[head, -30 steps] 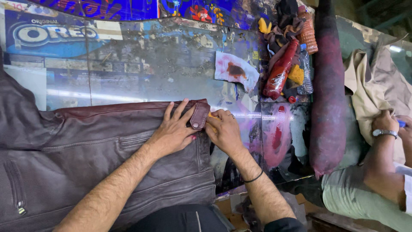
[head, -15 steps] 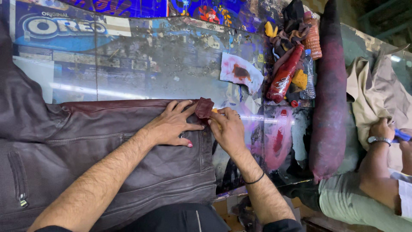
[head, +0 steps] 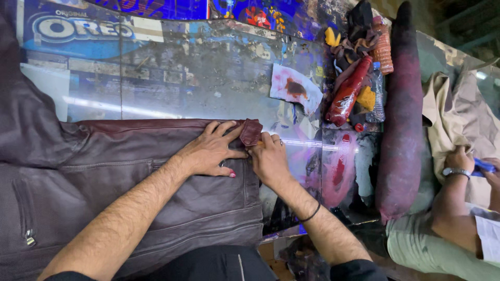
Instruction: The person rubs a dye-soaked sponge along the edges, collar and seams of a maroon leather jacket laid on a work table, re-wetting the sponge from a dye bottle, then flips the jacket over and continues applying dye to the other side's edges and trim.
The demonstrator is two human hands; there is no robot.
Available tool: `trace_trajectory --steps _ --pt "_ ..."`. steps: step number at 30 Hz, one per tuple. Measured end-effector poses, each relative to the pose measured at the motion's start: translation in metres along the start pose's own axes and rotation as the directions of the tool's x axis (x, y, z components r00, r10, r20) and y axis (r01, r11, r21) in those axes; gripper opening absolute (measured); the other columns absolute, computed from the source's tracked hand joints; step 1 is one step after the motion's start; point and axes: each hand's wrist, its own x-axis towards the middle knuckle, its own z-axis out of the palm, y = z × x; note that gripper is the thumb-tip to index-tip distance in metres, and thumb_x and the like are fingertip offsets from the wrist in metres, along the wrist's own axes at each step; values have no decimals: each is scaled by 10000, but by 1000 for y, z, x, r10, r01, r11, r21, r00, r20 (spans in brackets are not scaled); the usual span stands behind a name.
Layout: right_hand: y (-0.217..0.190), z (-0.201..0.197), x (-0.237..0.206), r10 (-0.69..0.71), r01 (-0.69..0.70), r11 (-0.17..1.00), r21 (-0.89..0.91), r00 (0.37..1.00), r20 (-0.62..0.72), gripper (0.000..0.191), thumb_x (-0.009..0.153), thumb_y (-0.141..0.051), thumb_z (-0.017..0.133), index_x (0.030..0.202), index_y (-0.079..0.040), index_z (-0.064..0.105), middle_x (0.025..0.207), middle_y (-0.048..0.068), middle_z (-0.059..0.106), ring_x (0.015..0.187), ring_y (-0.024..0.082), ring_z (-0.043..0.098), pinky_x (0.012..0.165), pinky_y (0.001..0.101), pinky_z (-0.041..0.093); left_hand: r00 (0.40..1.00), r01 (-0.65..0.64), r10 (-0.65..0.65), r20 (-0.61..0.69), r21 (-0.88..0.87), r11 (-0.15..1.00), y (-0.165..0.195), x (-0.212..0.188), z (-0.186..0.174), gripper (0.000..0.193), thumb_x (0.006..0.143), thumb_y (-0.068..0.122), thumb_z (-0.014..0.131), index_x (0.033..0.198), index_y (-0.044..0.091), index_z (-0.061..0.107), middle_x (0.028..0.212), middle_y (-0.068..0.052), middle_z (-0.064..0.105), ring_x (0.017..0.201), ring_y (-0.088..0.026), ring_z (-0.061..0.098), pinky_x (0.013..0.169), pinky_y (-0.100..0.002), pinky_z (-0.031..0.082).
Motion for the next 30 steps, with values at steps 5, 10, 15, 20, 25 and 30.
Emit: trace_trajectory --steps 5,10,15,20,25,30 --pt "5 -9 -4 -54 64 993 -102 994 98 316 827 -104 646 1116 -180 749 1148 54 601 1050 307 543 818 480 408 999 -22 21 -43 -18 1000 -3 -2 6 588 707 588 775 1251 375 715 1598 -141 301 1442 -376 251 1147 -553 217" --pt "6 -17 -2 -44 47 996 -78 998 45 351 778 -126 653 1111 -174 753 1144 92 607 1039 315 545 808 462 408 991 -53 39 -124 -109 993 -10 0 17 484 779 543 757 1199 301 739 1604 -153 338 1442 -371 274 1145 -545 209" --pt "13 -24 -12 63 -58 997 54 993 -100 273 844 -119 705 1098 -208 753 1183 59 650 1053 296 564 857 446 428 940 71 -120 -321 -161 984 0 9 33 634 825 344 755 1387 92 606 1514 -126 472 1390 -333 388 1103 -556 268" --pt "23 -21 -45 481 -303 803 513 838 -258 256 935 -88 727 1190 -86 705 1216 157 623 1171 347 589 993 426 476 875 183 -219 -431 -124 975 22 24 44 546 715 294 806 1193 81 651 1473 -155 482 1326 -349 416 1047 -599 290" --pt "-12 7 -73 685 -213 385 898 718 -123 313 925 -105 718 1222 -53 635 1283 165 625 1185 330 605 1026 389 494 847 190 -178 -500 -29 981 26 27 45 418 731 283 797 1094 96 710 1483 -156 499 1299 -342 451 1040 -591 324" --pt "-45 19 -77 493 -266 753 602 834 -248 326 822 -123 825 1114 -37 707 1207 174 666 1102 338 634 955 407 503 812 200 -254 -525 -158 967 21 31 45 347 762 244 772 1076 104 726 1409 -60 603 1251 -275 524 1023 -494 370"
